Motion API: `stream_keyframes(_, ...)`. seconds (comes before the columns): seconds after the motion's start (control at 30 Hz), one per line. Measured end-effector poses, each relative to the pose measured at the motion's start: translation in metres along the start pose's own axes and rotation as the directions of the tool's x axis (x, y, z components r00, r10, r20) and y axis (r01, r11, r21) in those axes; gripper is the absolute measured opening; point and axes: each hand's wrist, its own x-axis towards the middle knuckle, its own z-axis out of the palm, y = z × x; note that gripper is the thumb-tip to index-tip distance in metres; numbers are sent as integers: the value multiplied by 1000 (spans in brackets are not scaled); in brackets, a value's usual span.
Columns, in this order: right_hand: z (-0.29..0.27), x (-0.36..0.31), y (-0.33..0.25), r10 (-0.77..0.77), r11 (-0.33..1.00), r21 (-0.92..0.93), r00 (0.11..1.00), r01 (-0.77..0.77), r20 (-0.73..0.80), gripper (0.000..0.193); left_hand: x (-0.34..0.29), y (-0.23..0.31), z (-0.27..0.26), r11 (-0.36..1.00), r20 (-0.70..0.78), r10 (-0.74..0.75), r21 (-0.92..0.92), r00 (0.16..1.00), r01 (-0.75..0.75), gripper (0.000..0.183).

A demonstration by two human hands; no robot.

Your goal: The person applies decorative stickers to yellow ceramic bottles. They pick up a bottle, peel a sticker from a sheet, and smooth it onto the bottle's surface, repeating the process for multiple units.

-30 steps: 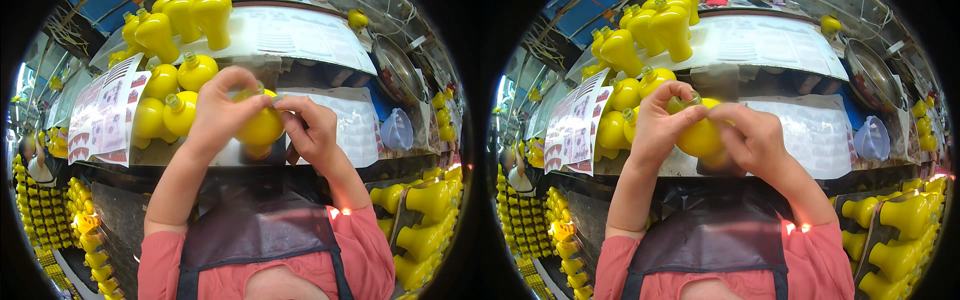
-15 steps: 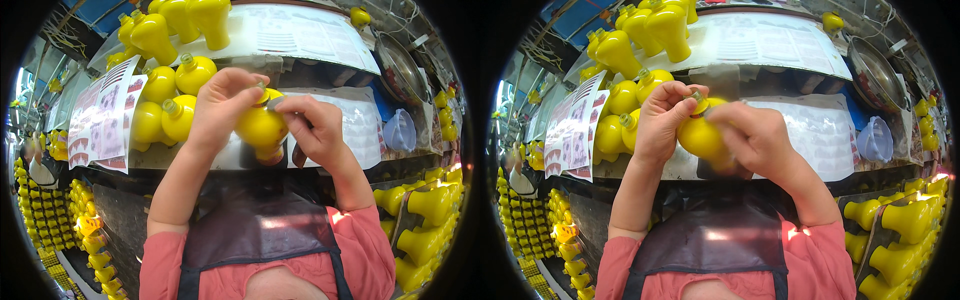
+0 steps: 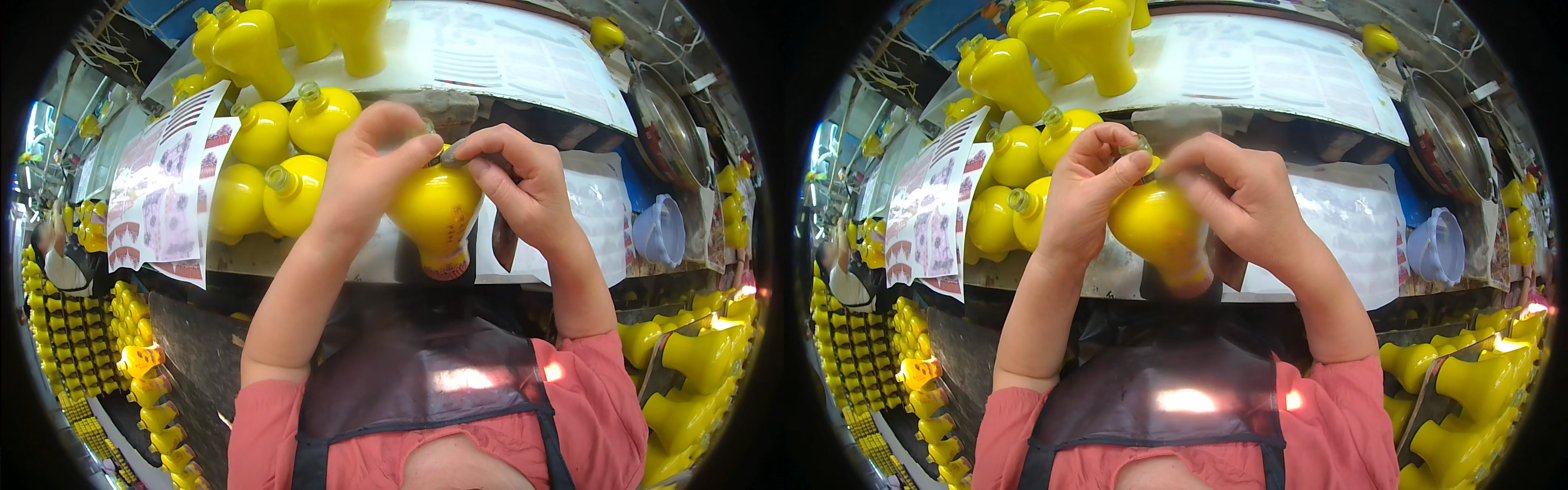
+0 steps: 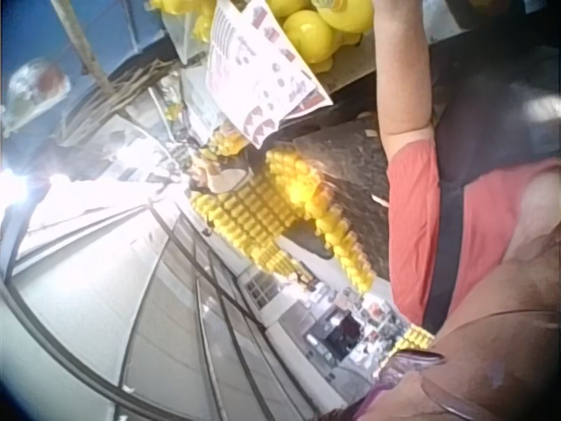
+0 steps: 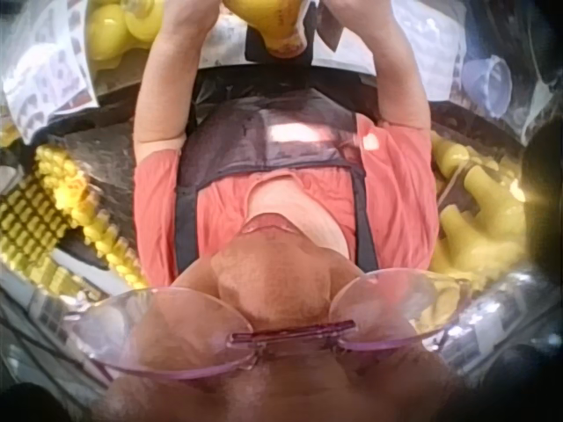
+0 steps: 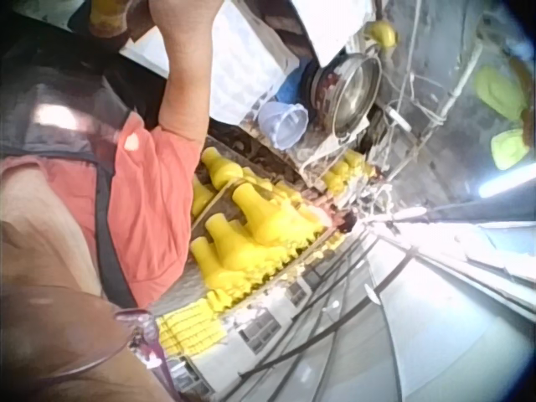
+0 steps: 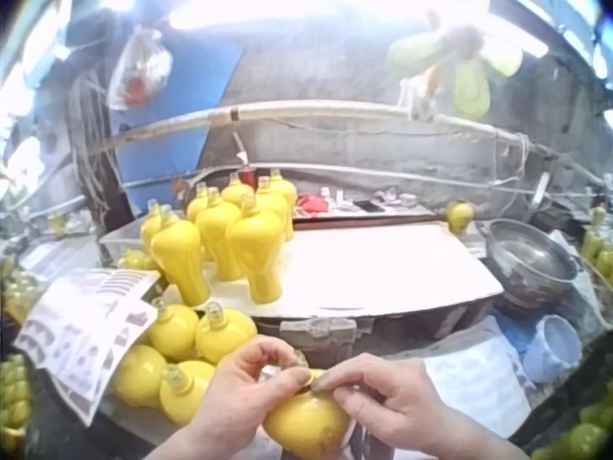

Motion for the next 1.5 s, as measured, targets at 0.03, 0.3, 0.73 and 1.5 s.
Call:
stream_keyframes(0.03,-1,1,1,-1,1000,27,1000,1,4,15,2,0,0,1000,-5,-18,0,1000,18,15)
stream_keyframes(0.3,-3,19,28,110,981,158,993,-115,38,19,15,-4,-2,992,-27,-63,-107,998,60,15)
stream_keyframes(0.73,-3,40,57,224,921,292,964,-257,144,31,30,-21,-8,986,2,-105,-129,994,104,18)
stream_keyframes(1.5,39,-31,86,425,702,487,854,-520,299,67,-35,-70,4,831,-78,-177,-547,981,106,52)
